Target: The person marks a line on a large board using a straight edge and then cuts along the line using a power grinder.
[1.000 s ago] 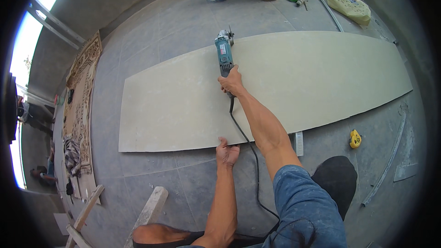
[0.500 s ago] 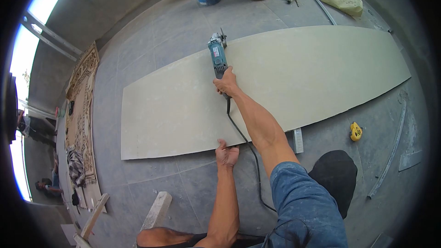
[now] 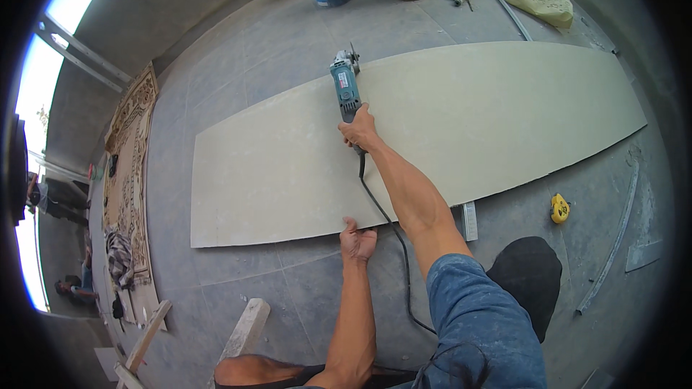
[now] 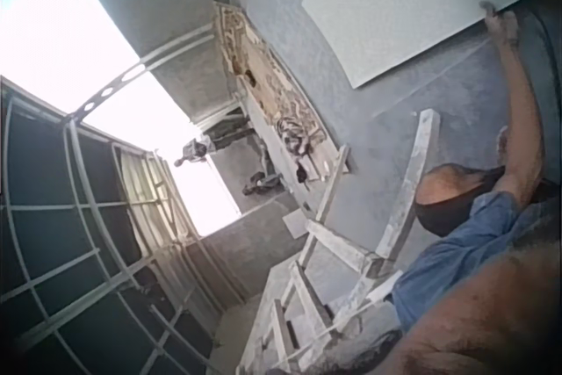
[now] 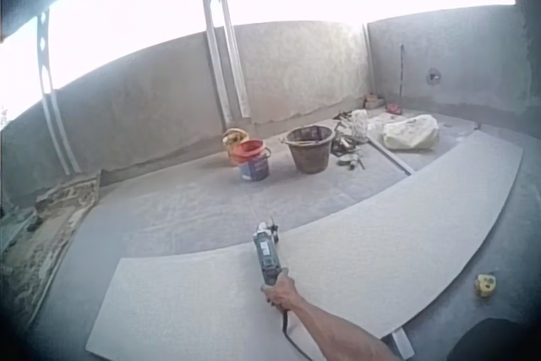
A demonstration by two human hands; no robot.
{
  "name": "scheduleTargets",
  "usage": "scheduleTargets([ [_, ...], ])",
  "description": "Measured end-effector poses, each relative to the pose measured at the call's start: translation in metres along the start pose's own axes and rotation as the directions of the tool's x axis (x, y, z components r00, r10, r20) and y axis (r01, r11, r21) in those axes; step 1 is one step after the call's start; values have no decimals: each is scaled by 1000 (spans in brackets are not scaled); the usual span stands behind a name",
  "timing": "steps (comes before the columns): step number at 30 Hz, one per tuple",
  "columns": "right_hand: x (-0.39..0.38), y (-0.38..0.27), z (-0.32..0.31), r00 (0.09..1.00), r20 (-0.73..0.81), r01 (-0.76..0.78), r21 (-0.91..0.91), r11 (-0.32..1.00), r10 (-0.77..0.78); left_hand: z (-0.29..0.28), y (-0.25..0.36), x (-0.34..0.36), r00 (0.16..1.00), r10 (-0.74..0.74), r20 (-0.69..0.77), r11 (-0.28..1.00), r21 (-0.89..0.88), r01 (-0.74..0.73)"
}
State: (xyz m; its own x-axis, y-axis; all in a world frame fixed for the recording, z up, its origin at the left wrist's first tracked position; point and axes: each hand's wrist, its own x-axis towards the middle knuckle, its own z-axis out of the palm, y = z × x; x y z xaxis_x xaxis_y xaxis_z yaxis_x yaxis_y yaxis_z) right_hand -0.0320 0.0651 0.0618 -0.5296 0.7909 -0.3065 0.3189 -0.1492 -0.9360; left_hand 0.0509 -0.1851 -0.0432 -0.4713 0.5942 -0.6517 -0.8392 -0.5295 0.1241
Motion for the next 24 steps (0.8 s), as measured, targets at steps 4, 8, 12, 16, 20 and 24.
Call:
scheduleTargets([
  [4, 1, 0, -1, 1000, -8, -8, -8, 1000, 8, 3, 0, -4, 999, -34, 10, 999, -18, 34],
  [8, -1, -2, -3, 1000, -1, -18, -19, 1000, 18, 8, -2, -7, 1000, -6, -20, 1000, -6, 6],
  [12, 0, -3, 0, 1000, -1, -15, -25, 1000, 15, 5, -1, -5, 1000, -11, 4, 1000, -14, 11],
  [16, 0, -1, -1, 1000, -5, -12, -27, 1000, 12, 3, -1, -2, 1000, -16, 20, 1000, -11, 16],
  [20, -1, 2, -2, 1000, 1, -23, -24, 999, 23, 4, -3, -3, 1000, -3, -29, 1000, -2, 3],
  [24, -5, -1, -1, 1000, 12, -22, -19, 1000, 22, 2, 0, -1, 1000, -10, 4, 1000, -24, 10],
])
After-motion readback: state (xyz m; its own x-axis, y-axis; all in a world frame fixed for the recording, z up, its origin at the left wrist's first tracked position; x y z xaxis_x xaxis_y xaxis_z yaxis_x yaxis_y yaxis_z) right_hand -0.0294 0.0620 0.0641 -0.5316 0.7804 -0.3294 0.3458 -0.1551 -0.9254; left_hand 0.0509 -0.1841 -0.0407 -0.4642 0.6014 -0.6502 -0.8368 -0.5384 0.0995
